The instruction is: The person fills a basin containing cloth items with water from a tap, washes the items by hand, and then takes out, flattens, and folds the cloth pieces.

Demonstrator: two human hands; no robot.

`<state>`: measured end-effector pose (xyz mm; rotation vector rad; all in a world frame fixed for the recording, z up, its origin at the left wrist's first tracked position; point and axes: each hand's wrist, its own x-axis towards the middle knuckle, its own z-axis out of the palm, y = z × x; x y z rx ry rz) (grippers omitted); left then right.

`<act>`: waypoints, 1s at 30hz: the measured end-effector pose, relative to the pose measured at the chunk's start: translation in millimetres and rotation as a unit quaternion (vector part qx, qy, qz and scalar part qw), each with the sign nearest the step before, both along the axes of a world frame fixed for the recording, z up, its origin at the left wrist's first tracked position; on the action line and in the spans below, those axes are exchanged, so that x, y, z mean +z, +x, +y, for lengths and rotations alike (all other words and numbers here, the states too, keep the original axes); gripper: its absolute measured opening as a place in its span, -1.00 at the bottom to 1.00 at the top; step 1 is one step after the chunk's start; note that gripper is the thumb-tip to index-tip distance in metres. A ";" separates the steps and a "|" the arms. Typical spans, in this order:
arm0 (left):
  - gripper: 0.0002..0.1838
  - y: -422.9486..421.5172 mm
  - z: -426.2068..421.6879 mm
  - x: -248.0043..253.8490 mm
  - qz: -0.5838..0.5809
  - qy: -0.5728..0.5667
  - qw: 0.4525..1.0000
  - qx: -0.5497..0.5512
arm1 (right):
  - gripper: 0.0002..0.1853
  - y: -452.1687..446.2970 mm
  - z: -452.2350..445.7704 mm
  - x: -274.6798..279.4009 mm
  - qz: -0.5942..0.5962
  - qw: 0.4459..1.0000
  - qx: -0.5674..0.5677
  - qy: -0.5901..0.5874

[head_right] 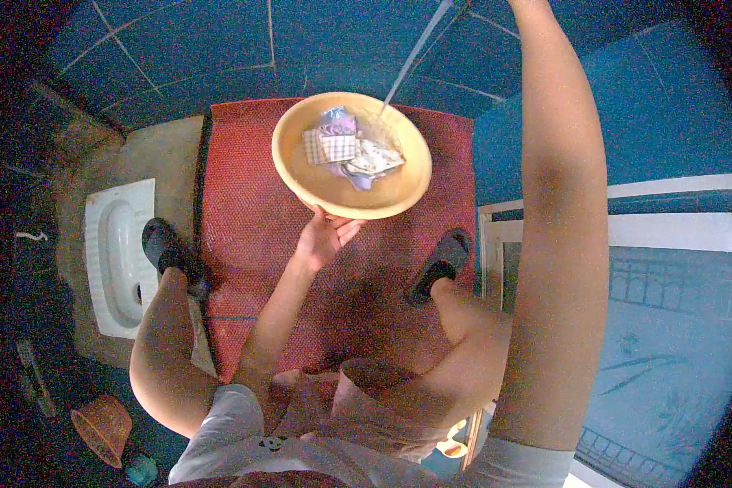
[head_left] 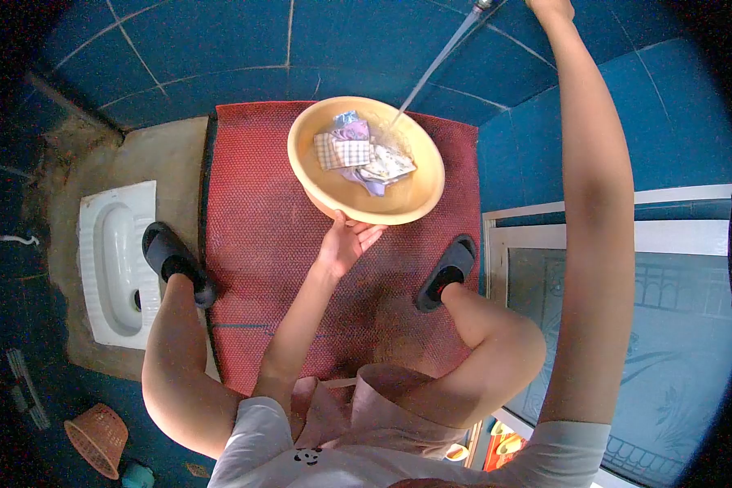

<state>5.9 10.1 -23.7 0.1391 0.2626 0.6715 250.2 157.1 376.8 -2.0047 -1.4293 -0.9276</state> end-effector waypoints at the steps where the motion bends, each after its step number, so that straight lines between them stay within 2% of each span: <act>1: -0.37 -13.8 -4.2 -14.5 -0.003 0.011 1.000 -0.011 | -0.84 -14.7 -16.1 -9.0 -0.002 1.000 -0.011 0.008; 11: -0.36 -201.7 -84.1 -189.2 -0.051 0.134 0.986 -0.087 | -0.86 -233.4 -221.7 -146.7 -0.044 0.987 -0.101 0.113; 16: -0.36 -259.0 -107.2 -233.5 -0.041 0.130 0.987 -0.089 | -0.86 -284.2 -243.5 -190.1 -0.047 0.988 -0.096 0.112; 19: -0.36 -253.2 -103.0 -227.4 -0.027 0.132 0.987 -0.087 | -0.86 -269.1 -235.1 -186.4 -0.065 0.987 -0.090 0.118; 22: -0.36 -211.5 -90.1 -200.5 -0.019 0.135 0.987 -0.084 | -0.86 -223.9 -221.8 -160.5 -0.079 0.985 -0.086 0.127; 30: -0.36 -60.1 -80.7 -63.4 0.077 0.076 0.993 -0.056 | -0.85 -9.5 -171.6 -74.0 0.048 0.994 -0.071 0.072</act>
